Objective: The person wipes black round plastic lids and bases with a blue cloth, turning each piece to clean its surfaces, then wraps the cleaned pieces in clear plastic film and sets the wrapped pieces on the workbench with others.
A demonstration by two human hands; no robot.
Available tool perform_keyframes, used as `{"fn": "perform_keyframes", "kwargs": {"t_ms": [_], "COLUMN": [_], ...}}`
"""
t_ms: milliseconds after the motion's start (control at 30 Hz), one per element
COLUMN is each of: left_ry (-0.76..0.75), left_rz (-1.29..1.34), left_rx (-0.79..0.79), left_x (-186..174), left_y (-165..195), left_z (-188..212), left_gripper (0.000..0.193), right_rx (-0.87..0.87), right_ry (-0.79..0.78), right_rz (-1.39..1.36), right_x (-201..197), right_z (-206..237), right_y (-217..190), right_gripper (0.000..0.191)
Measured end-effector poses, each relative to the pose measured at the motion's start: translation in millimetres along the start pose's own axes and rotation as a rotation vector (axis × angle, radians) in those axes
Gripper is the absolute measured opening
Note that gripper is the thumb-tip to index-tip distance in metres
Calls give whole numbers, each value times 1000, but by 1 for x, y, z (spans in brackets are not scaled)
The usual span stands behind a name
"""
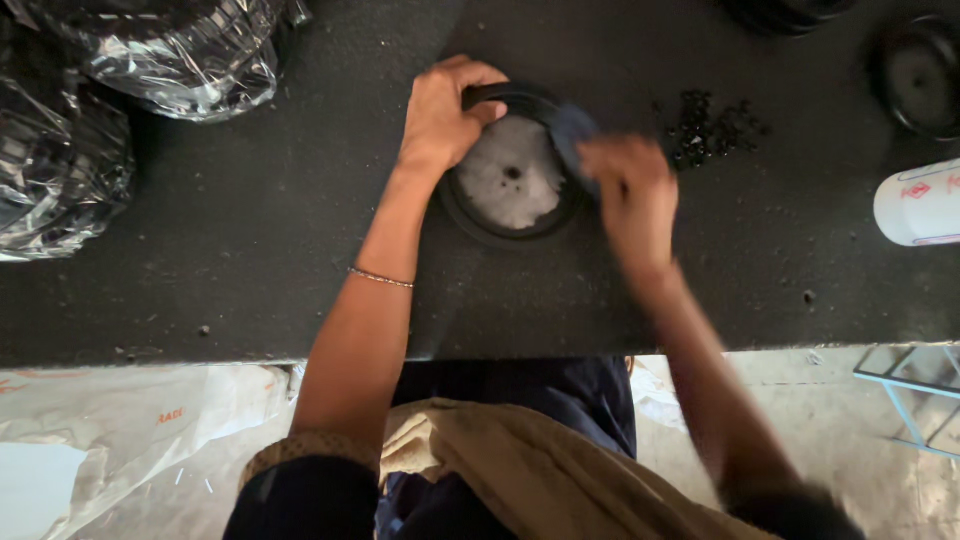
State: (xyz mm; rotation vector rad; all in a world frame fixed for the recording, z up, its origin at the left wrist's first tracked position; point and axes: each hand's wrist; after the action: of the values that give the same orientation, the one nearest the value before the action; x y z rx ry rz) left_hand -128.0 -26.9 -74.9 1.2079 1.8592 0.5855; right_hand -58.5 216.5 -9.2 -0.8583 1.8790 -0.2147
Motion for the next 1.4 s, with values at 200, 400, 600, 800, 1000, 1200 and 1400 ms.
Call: {"fn": "perform_keyframes", "kwargs": {"t_ms": [200,400,600,800,1000,1200,1400], "left_ry": [10,146,352,419,369,335,326], "left_rz": [94,426,376,181,70,59,-30], "left_rx": [-33,-62,19,66,171,216,235], "left_x": [-3,-15,-32,-35,-35,-35,-39], "left_y": [6,36,57,64,73,81,83], "left_z": [-1,-8,-15,-20,-18,-18,-10], "left_gripper": [27,24,27,35,42,41,38], "right_rx": [167,258,144,-238,-13,203,-213], "right_ry": [-35,-100,237,284,346,292,266], "right_rz": [26,-305,-346,-78,-199,-225,-110], "right_x": [-6,-19,-31,31,51,33,35], "right_z": [92,59,-58,-91,-96,-91,-89], "right_y": [-56,-46,-18,-51,-31,-29,-60], "right_gripper": [25,17,26,37,28,30,38]}}
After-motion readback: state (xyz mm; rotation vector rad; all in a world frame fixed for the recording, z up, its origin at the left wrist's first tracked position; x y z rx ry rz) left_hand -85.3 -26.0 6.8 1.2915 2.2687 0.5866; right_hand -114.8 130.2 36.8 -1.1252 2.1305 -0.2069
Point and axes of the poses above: each hand's wrist, its own z-axis away from the middle knuckle, its own x-axis out of the palm, y = z × x, and after that the axes turned 11 degrees about x, right-handed
